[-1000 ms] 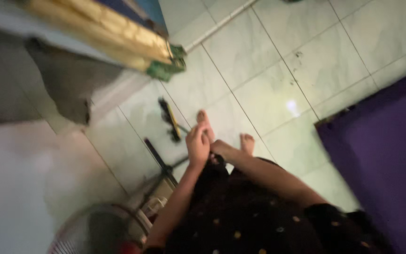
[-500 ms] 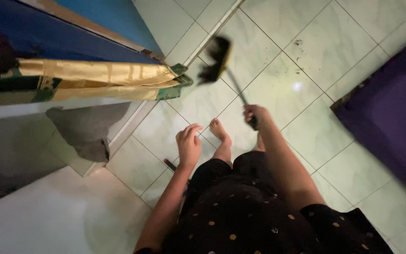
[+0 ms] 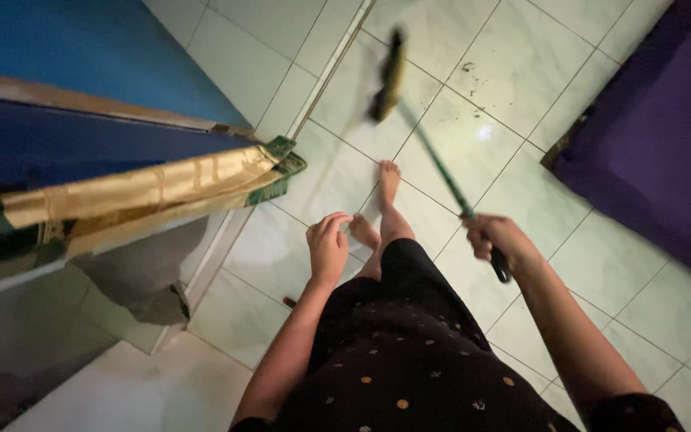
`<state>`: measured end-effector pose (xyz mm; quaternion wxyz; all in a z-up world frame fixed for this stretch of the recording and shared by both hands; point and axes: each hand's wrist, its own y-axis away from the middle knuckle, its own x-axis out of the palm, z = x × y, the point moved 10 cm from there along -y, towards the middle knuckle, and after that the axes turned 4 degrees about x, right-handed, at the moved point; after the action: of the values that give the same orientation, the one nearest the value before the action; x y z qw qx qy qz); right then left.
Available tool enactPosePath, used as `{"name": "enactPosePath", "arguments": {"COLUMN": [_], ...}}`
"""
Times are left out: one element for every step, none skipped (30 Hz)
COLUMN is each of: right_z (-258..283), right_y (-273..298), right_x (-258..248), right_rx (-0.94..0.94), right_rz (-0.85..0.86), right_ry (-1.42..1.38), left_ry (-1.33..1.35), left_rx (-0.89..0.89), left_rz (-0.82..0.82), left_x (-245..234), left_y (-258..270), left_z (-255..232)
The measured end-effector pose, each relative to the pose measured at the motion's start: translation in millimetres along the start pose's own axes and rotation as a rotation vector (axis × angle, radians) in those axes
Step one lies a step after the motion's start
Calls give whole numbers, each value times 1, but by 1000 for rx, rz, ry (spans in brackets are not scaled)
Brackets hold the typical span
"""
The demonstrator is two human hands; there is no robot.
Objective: The person sweeps debris across the floor using a brush with a long handle, moving between a bed, a curtain, and a pet enclosure.
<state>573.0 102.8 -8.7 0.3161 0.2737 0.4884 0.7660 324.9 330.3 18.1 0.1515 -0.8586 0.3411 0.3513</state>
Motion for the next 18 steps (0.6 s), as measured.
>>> {"name": "enactPosePath", "arguments": {"right_z": [-9, -19, -24, -42, -61, -76, -89, -106, -120, -122, -128, -132, -125, -109, -92, -66, -39, -13], "right_y": [4, 4, -4, -17, -30, -46, -65, -94, -124, -153, -181, -200, -215, -227, -239, -252, -264, -274], "right_x": [7, 12, 16, 24, 24, 47, 73, 82, 93, 105, 105, 97, 95, 90, 84, 72, 62, 51], "right_rx": [83, 167, 166, 236, 307, 338, 366, 402, 438, 430, 489, 552, 550, 499, 447, 387, 327, 270], "right_rz": [40, 84, 86, 98, 109, 291, 474, 437, 400, 404, 307, 208, 213, 192, 171, 145, 119, 91], "right_ry": [26, 53, 48, 104, 161, 38, -85, -59, -34, -40, 31, 103, 98, 71, 44, 19, -5, -27], "left_ry": [3, 2, -1, -15, -28, -33, -32, -34, -40, -75, -110, -115, -99, -82, -85, -88, -91, -86], "left_rx": [19, 35, 39, 47, 56, 65, 53, 41, 52, 58, 65, 69, 75, 77, 78, 65, 52, 55], "left_rz": [8, 14, 17, 17, 17, 17, 30, 42, 41, 65, 88, 91, 58, 27, 31, 28, 24, 22], "left_x": [2, 3, 4, 4, 4, 3, 2, 1, -1, -1, -1, -3, -8, -14, -17, -17, -17, -17], "left_y": [-5, -9, -15, -21, -27, -36, -42, -50, -60, -68, -79, -89, -98, -104, -111, -122, -133, -144], "left_z": [-2, -2, -2, -2, -2, -1, 1, 3, 3, 4, 5, 4, 2, 2, 2, 4, 7, 8]}}
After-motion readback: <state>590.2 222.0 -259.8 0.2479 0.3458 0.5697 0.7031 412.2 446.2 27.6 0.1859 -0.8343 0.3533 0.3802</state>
